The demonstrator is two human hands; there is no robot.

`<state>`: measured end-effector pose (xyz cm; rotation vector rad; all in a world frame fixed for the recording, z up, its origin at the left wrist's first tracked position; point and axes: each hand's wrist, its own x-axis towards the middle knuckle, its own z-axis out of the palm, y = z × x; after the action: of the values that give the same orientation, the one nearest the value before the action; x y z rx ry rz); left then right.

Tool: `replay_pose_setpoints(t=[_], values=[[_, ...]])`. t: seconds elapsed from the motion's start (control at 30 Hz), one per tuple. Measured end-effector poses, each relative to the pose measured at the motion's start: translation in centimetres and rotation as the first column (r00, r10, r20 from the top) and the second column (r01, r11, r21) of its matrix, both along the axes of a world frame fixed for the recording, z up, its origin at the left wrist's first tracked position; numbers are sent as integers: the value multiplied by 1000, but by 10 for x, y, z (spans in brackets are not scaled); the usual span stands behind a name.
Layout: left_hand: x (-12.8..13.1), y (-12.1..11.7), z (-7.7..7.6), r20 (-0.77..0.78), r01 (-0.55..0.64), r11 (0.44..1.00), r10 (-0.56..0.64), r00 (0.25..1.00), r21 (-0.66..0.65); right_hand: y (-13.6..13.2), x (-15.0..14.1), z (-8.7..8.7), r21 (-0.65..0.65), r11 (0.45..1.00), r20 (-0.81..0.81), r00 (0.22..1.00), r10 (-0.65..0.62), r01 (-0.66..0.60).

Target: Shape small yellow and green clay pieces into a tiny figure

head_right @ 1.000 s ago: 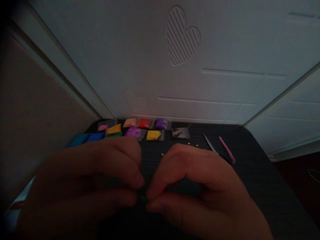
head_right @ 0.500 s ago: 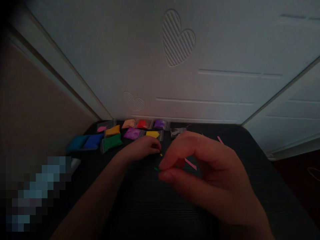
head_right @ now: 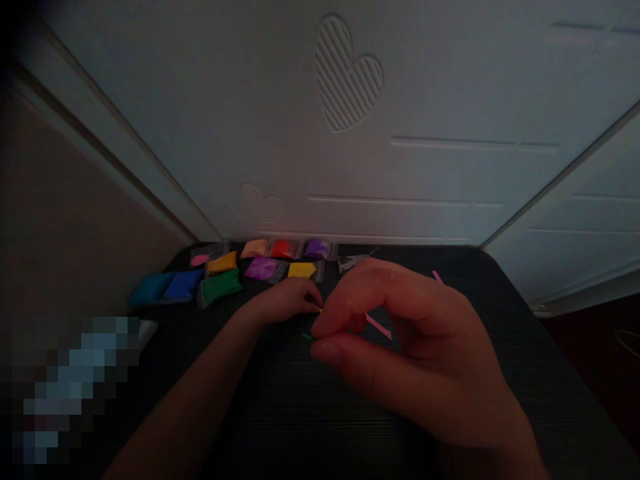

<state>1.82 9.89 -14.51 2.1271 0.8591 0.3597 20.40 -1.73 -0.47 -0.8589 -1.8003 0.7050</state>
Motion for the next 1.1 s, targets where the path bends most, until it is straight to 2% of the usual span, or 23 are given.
replay_pose_setpoints(t=[0.13,0.23,0.33,0.4,0.47,0.53,0.6,0.67,0.83,1.0,1.1], values=[[-1,-1,7,39,-10,990,16,999,-141,0,0,-1,16,1000,15,1000,-16,16],[0,1,14,64,-6,982,18,998,-187,-1,0,-2,29,999,27,999,-33,32],[2,-1,26,194,-54,955,114,974,-292,-1,1,0,53,996,55,996,-74,71],[3,-5,37,350,-76,887,257,901,-455,1,1,1,78,993,94,991,-92,85],[4,-10,49,475,-32,795,394,787,-606,4,1,1,122,988,153,982,-108,90],[5,-17,61,548,38,741,460,699,-670,7,0,-1,174,979,223,964,-142,104],[6,-24,72,599,95,719,491,632,-689,9,-2,-5,208,968,269,943,-193,139],[7,-32,81,631,133,711,501,593,-690,10,-5,-9,225,961,294,928,-227,164],[7,-48,98,668,168,726,482,568,-667,8,-10,-15,315,940,322,917,-238,134],[6,-58,106,721,124,791,465,514,-599,4,-12,-14,390,913,323,911,-257,120],[5,-60,108,739,117,804,465,488,-583,4,-14,-14,417,906,324,920,-220,70]])
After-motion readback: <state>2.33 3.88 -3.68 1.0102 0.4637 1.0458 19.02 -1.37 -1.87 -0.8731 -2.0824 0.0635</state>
